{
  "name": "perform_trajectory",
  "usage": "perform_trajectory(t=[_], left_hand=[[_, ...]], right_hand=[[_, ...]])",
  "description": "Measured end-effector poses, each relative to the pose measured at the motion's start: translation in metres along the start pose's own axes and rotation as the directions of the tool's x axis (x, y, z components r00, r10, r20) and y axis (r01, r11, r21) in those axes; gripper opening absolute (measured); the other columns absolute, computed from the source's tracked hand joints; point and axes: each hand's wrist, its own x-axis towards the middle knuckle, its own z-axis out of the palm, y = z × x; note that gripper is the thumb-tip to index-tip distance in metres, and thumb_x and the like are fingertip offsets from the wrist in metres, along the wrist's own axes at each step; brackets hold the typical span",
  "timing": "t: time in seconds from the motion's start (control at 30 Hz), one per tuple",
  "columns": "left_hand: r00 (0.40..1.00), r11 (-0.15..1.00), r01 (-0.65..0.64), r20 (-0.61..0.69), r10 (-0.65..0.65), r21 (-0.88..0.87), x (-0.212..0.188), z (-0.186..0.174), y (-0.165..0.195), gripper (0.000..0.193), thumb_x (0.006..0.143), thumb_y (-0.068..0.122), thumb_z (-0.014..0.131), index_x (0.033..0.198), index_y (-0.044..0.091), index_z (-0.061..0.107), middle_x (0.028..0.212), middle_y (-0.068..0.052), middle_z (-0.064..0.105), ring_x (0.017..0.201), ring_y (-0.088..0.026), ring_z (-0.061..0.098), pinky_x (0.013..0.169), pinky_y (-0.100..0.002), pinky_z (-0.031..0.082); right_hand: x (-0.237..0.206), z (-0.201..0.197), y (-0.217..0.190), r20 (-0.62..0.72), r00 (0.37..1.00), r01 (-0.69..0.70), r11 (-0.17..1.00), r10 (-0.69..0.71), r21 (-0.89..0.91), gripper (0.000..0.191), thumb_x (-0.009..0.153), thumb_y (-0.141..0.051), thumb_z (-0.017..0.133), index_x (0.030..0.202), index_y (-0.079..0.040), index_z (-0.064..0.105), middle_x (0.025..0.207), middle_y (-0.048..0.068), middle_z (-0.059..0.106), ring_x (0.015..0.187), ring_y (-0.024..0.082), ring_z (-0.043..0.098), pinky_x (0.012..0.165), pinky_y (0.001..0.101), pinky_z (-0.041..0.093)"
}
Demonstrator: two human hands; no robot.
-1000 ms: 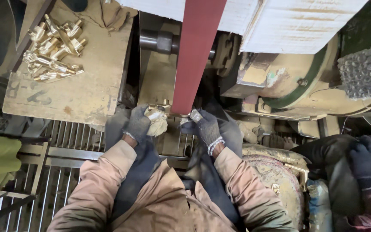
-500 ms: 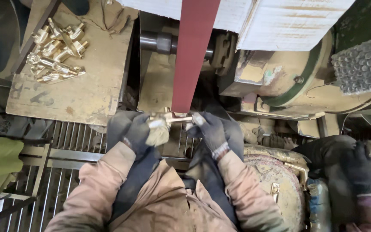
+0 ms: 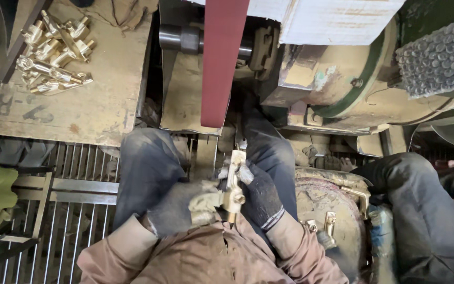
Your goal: The person sits on the floor and uses a belt sander to polish small brass-colored metal parts. They hold each part with a cloth, rub it against the moving belt, and place the finished pieces into a pile on a nearby board.
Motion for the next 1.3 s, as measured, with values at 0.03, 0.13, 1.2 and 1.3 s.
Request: perform_trajectory(t=[0.03,0.13,1.2,1.3], left_hand=[[0.993,0.987,-0.11,-0.02,0.113,0.114,0.0,-0.005,0.001,0.051,0.082,-0.004,0.079,0.129,-0.002,0.06,0.119,-0.008,0.073,0.11,-0.015,0.071,0.094,-0.031,0.06],[0.953,0.91,-0.244,-0.094,0.29,0.335,0.005,-0.024,0.0,0.048,0.082,-0.005,0.08,0.127,-0.002,0.062,0.116,-0.008,0.074,0.108,-0.015,0.07,0.095,-0.03,0.059],[0.868,0.701,-0.099,-0.283,0.408,0.706,0.041,-0.074,0.039,0.039,0.077,0.004,0.084,0.113,0.0,0.071,0.102,-0.008,0.079,0.09,-0.014,0.075,0.082,-0.028,0.061],[0.867,0.835,-0.208,-0.299,0.398,0.51,0.062,-0.091,0.033,0.047,0.074,-0.001,0.079,0.119,0.001,0.067,0.108,-0.006,0.075,0.098,-0.013,0.071,0.087,-0.027,0.059]], right_hand=[[0.001,-0.004,0.001,-0.003,0.999,0.046,0.997,-0.046,-0.066,0.041,0.103,-0.027,0.064,0.13,0.004,0.06,0.105,0.015,0.071,0.087,0.022,0.069,0.078,0.0329,0.057],[-0.002,-0.019,-0.002,0.027,0.999,-0.011,0.958,0.019,-0.286,0.039,0.102,-0.027,0.063,0.121,0.006,0.067,0.099,0.016,0.074,0.082,0.017,0.067,0.071,0.0273,0.053],[0.083,-0.036,-0.051,0.314,0.898,0.383,0.193,-0.309,-0.904,0.042,0.08,-0.009,0.086,0.117,-0.002,0.068,0.106,0.008,0.075,0.096,0.015,0.07,0.087,0.0289,0.057],[0.106,-0.037,-0.05,0.326,0.895,0.404,0.24,-0.305,-0.883,0.045,0.08,-0.009,0.084,0.121,-0.002,0.067,0.109,0.008,0.075,0.098,0.016,0.069,0.088,0.03,0.057]])
